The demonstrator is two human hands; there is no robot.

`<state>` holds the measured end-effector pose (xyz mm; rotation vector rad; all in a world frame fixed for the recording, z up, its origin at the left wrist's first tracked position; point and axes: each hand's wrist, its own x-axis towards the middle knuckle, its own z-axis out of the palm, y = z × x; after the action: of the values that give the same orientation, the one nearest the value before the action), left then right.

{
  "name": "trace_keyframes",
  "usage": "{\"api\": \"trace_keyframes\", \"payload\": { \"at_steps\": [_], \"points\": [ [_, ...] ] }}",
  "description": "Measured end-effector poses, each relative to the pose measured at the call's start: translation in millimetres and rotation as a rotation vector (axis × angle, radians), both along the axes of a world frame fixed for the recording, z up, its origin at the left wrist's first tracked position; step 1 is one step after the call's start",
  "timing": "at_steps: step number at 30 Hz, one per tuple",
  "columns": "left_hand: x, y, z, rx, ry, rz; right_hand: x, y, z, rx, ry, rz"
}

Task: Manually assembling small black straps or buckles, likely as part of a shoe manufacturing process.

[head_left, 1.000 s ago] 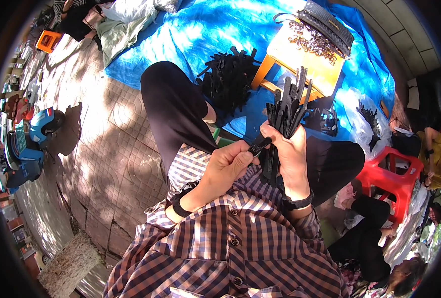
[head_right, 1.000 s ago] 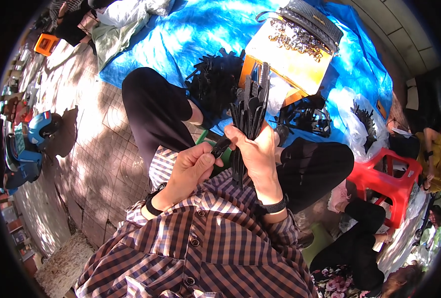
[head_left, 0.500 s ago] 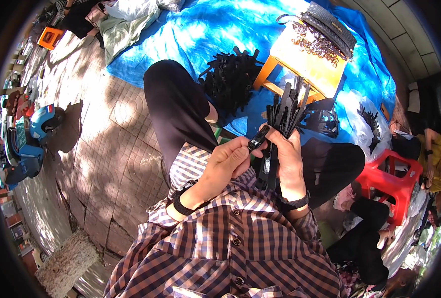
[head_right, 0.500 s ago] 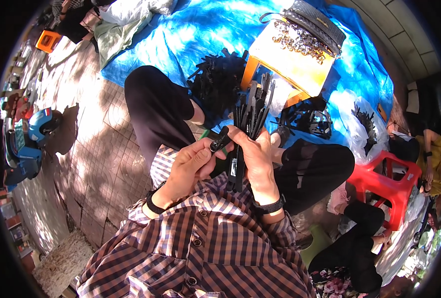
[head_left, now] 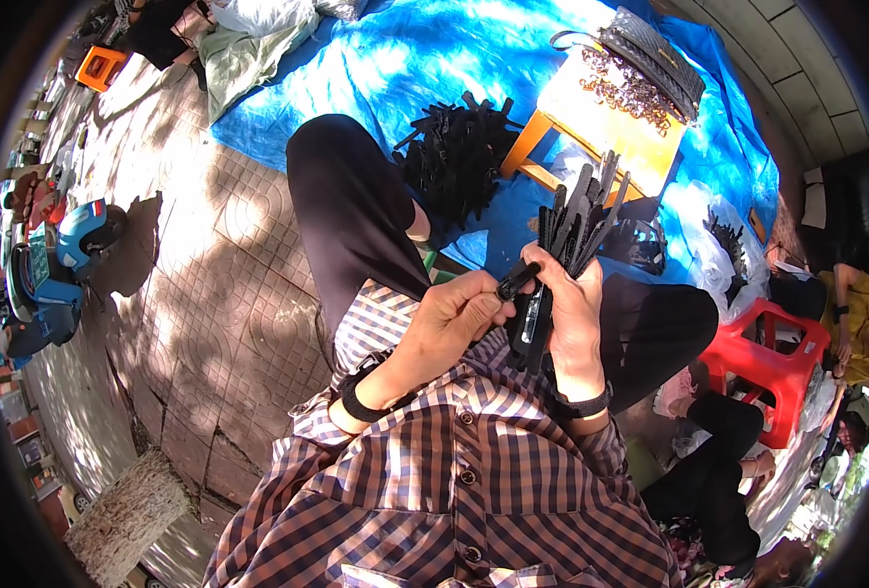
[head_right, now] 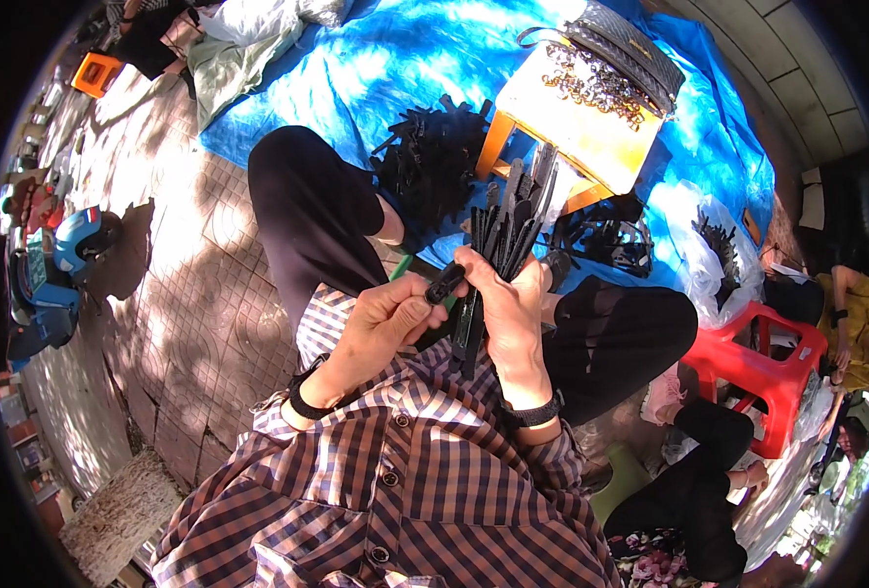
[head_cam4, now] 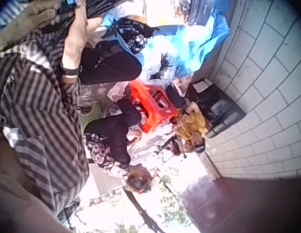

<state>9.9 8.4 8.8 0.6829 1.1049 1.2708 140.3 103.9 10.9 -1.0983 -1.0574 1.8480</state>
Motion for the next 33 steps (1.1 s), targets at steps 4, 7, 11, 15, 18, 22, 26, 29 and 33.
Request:
{"api": "trace_keyframes", "payload": {
  "at_steps": [4, 7, 11, 15, 18, 22, 26, 29, 33],
  "points": [
    [3, -5, -5, -0.023, -0.130, 0.047, -9, -6, 2, -0.007, 0.039, -0.067],
    [3, -5, -6, -0.092, -0.268, 0.093, -13, -8, 0, -0.057, 0.125, -0.076],
    [10, -5, -5, -0.021, -0.179, 0.095, -6, 1, -5, 0.059, -0.047, -0.021],
    [15, -15, 1, -0.032, -0.169, 0.057, -4, 12, 3, -0.063, -0.019, -0.288],
    [9, -26, -4, -0.123, -0.171, 0.073, 48, 58, -8, -0.116, 0.408, -0.257],
    [-4, -14, -10, -0.068, -0.156, 0.269, 40, 40, 27, -0.161, 0.100, -0.112],
    [-1, -12, 1, 0.015, -0.083, 0.195, 9, 1, 23, -0.215, 0.006, 0.106],
    [0, -11, 1, -0.030, -0.078, 0.097, 0, -3, 5, -0.171, 0.043, 0.141],
    [3, -1, -3, -0.063, 0.020, 0.059, 2, 5, 4, -0.102, 0.129, 0.174]
  ]
}}
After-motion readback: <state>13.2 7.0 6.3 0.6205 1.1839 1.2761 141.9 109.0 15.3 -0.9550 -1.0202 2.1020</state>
